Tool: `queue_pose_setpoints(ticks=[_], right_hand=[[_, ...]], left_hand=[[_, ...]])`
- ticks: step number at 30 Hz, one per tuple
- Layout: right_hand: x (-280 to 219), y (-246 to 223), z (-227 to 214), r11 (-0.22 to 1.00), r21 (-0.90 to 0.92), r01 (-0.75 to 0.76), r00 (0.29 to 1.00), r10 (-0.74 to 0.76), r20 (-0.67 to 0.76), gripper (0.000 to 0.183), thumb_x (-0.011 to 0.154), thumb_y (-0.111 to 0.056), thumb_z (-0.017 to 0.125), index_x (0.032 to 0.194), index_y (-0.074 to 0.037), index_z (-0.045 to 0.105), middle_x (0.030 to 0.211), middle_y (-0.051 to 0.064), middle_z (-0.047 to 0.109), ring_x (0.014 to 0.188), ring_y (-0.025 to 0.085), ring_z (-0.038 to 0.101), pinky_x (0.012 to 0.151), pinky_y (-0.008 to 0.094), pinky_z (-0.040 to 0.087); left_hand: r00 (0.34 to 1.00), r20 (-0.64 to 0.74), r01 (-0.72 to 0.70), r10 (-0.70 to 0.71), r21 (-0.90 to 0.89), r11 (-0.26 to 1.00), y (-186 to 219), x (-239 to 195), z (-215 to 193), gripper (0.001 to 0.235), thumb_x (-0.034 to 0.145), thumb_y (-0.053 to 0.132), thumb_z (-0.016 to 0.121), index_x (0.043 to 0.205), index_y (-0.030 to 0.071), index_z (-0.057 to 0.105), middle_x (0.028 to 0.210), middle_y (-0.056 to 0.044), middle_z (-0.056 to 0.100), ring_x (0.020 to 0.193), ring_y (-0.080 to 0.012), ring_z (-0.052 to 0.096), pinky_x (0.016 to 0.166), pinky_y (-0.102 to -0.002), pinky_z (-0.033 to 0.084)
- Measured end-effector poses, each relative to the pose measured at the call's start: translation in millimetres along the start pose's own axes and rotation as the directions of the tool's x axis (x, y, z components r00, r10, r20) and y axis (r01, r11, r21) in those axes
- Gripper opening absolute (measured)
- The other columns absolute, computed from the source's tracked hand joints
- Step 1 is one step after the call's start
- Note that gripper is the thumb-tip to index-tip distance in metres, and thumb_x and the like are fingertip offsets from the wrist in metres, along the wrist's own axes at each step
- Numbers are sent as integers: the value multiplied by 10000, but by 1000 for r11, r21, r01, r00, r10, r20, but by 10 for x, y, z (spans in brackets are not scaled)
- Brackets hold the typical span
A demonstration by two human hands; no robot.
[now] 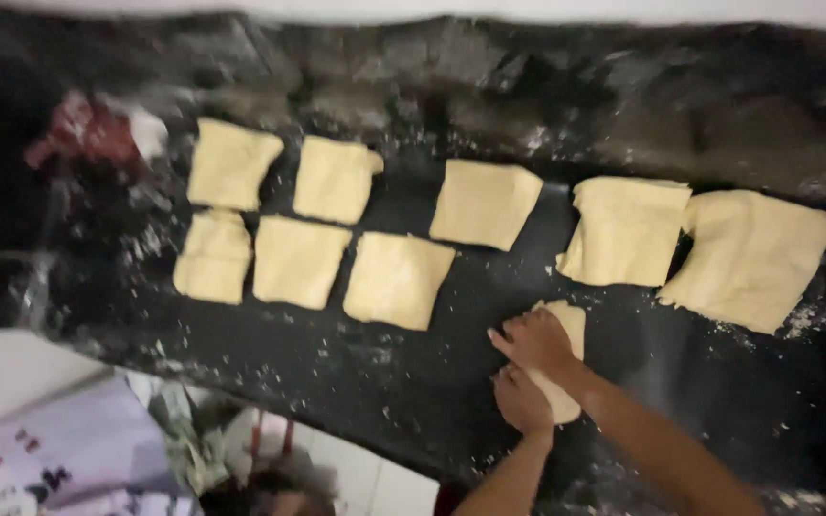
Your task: The person kneads a single piece of dough by hand on a black countertop. Several other pieces of dough are arranged nearby. The person repeatedly folds, presses, and turns the dough to develop its texture.
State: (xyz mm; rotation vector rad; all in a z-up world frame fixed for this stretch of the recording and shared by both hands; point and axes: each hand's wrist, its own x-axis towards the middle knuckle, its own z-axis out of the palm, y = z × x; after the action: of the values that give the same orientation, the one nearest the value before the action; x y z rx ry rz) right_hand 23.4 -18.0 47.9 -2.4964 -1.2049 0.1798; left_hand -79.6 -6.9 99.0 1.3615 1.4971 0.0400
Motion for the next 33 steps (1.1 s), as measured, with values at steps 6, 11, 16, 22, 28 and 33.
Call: queue_pose_setpoints(ticks=[6, 11, 16, 22, 28, 33], right_hand=[[290, 93, 114, 962, 215, -170, 961, 210, -179, 645, 1013, -480, 598, 482, -200, 360, 408, -31, 256, 350, 106, 220, 390, 319, 219], [158, 184, 76, 905, 356, -232, 897, 340, -283, 273, 988, -279, 639, 782, -127, 541, 744, 31, 501, 723, 205, 475, 727, 403, 376], [-348, -144, -467, 664, 549, -507, 579, 734, -354, 649, 744, -390, 837, 1231, -11, 634, 1141, 130, 669, 1023, 274, 660, 951, 391, 504], [-147, -34, -305, 248, 506, -826, 291, 957, 5, 572, 948, -531, 567, 1221, -40, 675, 1165, 230, 702, 1108, 461, 631, 923, 560, 472], [-112, 4, -388, 106, 426, -899, 187, 970, 154, 722, 921, -633, 481, 1058, 29, 736, 1077, 253, 720, 1002, 467, 677, 807, 574, 524], [-411, 33, -479, 148, 627, -765, 367, 900, 235, 697, 851, -587, 717, 1252, -16, 720, 1197, 294, 718, 1202, 463, 648, 961, 559, 528]], left_hand=[[990, -48, 136, -132, 117, 984, -13, 206, 65, 515, 1061, 447, 382, 817, 134, 709, 747, -39, 633, 657, -214, 560, 675, -372, 398], [997, 70, -25, 9, 222, 975, -221, 243, 113, 523, 1075, 437, 315, 1098, 146, 750, 1033, -65, 702, 905, -269, 676, 806, -425, 506], [988, 91, -134, 121, 152, 979, -138, 176, 222, 506, 1030, 429, 315, 1155, 152, 719, 1165, -86, 729, 1094, -321, 671, 931, -450, 462], [983, 33, -185, 183, 221, 957, -54, 393, 268, 599, 1029, 485, 307, 971, 70, 735, 970, -156, 747, 926, -375, 696, 812, -490, 484], [952, 160, -295, 259, 273, 916, -93, 555, 228, 641, 1061, 458, 279, 910, 43, 745, 874, -152, 740, 826, -348, 696, 747, -474, 491], [875, 171, -480, 453, 176, 860, -344, 580, 158, 501, 1027, 465, 371, 934, 96, 697, 868, -184, 737, 879, -373, 739, 824, -477, 557]])
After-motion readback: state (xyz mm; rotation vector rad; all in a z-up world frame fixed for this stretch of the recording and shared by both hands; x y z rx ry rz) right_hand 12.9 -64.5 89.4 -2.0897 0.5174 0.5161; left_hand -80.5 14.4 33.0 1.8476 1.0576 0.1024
